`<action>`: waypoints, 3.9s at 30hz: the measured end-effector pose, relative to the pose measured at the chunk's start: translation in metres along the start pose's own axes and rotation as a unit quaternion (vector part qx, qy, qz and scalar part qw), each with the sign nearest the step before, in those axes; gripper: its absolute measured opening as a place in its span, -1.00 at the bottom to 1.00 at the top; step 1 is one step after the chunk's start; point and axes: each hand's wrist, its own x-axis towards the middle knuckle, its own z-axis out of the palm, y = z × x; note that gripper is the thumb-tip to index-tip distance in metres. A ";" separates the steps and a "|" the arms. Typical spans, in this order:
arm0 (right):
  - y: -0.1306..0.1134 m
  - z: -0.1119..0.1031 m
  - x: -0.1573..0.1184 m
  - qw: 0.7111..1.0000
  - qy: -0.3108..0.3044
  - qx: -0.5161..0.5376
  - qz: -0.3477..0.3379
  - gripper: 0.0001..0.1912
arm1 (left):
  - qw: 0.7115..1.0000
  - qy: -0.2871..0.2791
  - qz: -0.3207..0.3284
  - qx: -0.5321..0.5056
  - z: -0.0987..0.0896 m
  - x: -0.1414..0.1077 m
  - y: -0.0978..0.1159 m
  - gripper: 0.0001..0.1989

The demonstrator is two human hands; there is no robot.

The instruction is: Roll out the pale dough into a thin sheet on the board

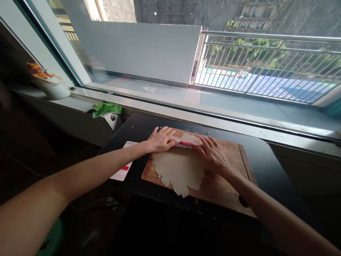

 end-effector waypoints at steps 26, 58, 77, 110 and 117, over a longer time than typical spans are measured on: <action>0.005 -0.019 0.011 0.992 -0.103 0.057 0.037 -0.40 | 0.997 -0.074 -0.037 -0.009 -0.005 0.022 -0.002 -0.32; 0.027 -0.009 0.048 0.988 -0.129 0.061 0.058 -0.39 | 0.993 -0.033 -0.109 -0.003 -0.010 0.053 -0.009 -0.31; -0.034 -0.041 0.047 0.989 -0.009 0.024 0.146 -0.48 | 0.999 -0.033 -0.042 0.000 -0.015 0.038 0.052 -0.36; -0.044 -0.036 -0.031 0.992 -0.089 -0.023 0.086 -0.42 | 0.997 -0.068 0.019 -0.011 -0.003 -0.003 0.070 -0.31; -0.040 -0.037 -0.066 0.996 -0.079 -0.022 0.033 -0.35 | 0.996 -0.039 0.083 -0.017 0.005 -0.037 0.073 -0.31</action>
